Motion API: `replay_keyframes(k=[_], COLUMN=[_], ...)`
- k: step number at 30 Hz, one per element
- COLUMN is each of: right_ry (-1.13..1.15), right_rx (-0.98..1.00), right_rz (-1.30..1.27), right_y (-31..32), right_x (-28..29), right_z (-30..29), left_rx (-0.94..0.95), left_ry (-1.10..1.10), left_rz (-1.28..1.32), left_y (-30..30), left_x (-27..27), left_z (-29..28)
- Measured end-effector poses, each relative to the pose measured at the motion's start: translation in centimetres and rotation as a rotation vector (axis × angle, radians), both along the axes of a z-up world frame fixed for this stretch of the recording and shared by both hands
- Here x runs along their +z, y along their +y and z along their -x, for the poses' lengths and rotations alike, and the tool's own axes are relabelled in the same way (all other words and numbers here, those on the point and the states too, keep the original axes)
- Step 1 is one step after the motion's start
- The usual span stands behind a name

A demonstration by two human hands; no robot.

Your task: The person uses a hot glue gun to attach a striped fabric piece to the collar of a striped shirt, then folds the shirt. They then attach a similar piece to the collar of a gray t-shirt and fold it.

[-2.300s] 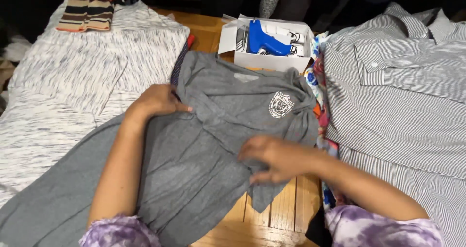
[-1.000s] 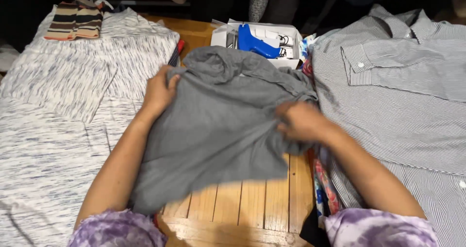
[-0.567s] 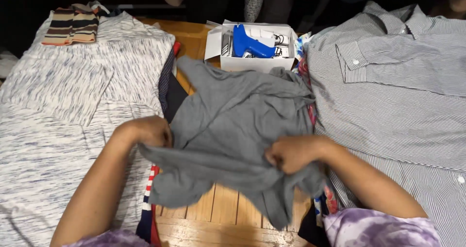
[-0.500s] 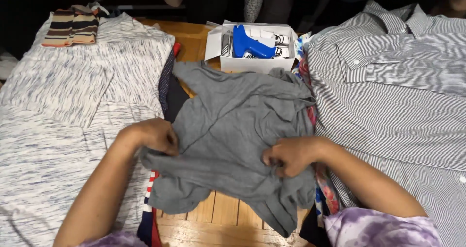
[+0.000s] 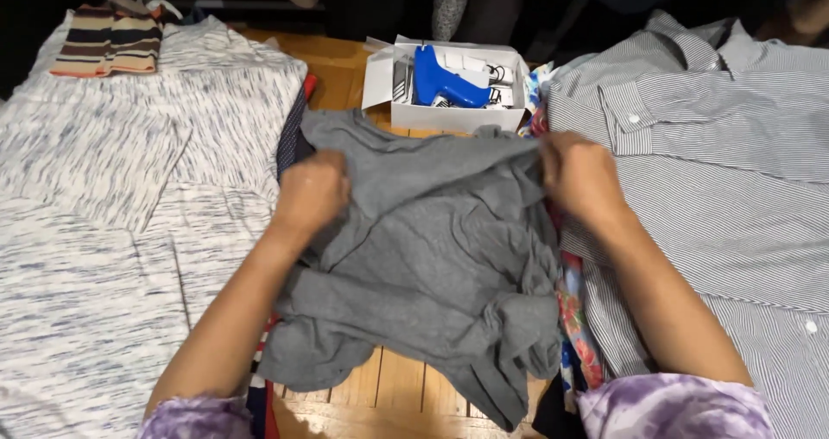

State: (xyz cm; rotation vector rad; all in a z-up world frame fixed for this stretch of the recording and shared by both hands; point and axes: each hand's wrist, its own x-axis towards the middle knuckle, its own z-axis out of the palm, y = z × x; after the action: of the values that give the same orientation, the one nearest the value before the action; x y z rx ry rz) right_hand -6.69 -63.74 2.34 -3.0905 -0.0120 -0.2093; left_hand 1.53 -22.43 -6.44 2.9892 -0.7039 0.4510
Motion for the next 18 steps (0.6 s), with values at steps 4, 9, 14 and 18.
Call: replay_keyframes(k=[4,9,14,18], right_ry=[-0.290,-0.022,-0.105,-0.049], right_rx=[0.300,0.826,0.771,0.578], right_rz=[-0.589,-0.849,-0.683,-0.400], right_y=[4.7,13.0,10.3,7.6], right_x=[2.0,5.8,3.8,1.6], right_z=[2.3,7.8,5.1,3.0], left_rx=[-0.186,-0.760,-0.459,0.032], left_ry=[0.054,0.377,0.492,0.428], left_rz=[0.299,0.678,0.603,0.142], left_y=[-0.9,-5.2,-1.8,3.3], left_x=[8.5,8.3,5.6,7.0], left_z=[3.9,8.0,4.2,1.3])
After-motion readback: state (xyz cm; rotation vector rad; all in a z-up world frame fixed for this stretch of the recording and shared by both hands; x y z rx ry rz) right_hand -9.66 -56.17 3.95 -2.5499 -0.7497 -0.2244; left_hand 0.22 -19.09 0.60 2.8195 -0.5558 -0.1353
